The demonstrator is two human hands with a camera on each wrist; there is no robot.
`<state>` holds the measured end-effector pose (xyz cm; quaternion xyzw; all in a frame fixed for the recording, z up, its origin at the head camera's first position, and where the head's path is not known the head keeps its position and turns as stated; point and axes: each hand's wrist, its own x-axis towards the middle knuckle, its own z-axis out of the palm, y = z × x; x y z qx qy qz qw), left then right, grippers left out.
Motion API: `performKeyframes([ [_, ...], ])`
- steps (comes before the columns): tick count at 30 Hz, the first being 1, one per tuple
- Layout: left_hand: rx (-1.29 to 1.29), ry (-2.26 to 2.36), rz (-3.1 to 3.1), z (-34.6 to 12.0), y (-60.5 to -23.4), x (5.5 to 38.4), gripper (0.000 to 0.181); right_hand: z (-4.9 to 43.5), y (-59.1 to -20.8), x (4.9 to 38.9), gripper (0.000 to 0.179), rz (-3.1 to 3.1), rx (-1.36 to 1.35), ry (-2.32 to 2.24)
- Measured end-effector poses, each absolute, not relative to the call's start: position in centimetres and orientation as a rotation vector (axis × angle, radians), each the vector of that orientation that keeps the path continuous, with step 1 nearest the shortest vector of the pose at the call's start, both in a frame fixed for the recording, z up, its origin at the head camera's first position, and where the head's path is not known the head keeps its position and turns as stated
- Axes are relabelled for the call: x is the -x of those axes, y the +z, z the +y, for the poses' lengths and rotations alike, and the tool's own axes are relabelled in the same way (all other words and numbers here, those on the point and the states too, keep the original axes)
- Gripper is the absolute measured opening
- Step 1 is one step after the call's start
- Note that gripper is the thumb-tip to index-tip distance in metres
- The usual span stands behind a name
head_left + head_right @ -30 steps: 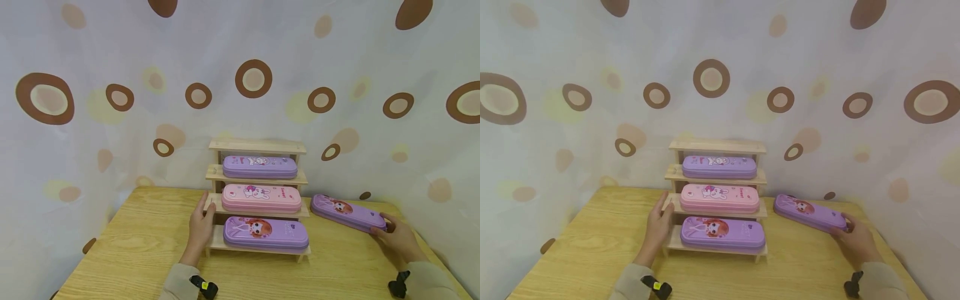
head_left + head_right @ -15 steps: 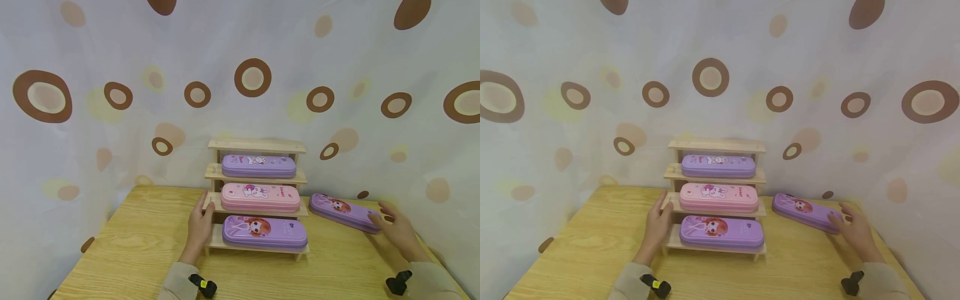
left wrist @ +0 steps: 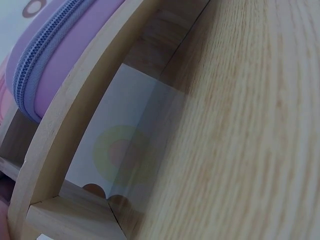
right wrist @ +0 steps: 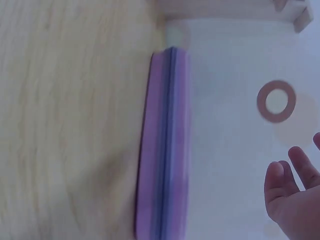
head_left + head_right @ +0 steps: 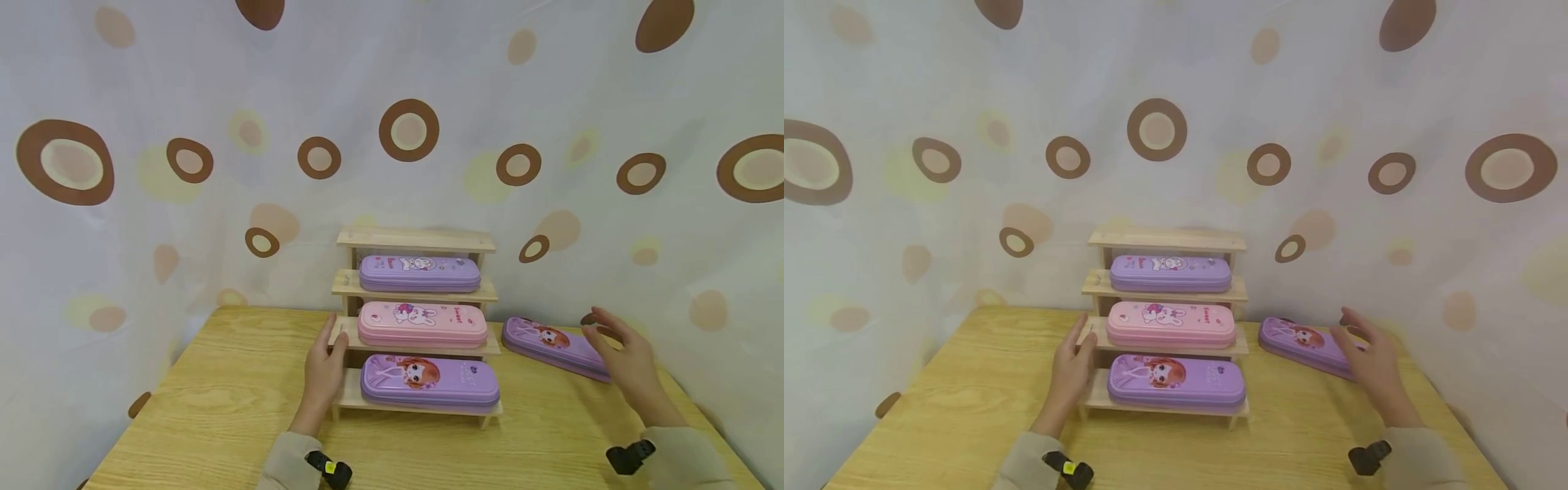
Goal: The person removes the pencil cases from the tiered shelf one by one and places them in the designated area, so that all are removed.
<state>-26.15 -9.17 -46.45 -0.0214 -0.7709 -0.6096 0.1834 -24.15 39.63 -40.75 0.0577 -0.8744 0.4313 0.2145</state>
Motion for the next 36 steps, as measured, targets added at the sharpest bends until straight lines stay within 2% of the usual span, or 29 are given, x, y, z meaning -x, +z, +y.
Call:
performKeyframes([
  [18,0.02,-1.719,-2.18,-9.1,-46.3,25.8,0.052,32.1,-36.5,24.9,0.051,-2.312,-0.421,1.287],
  [36,0.025,-1.684,-2.193,-9.1,-46.4,26.2,0.051,25.6,-34.0,27.9,0.052,-2.403,-0.684,1.107],
])
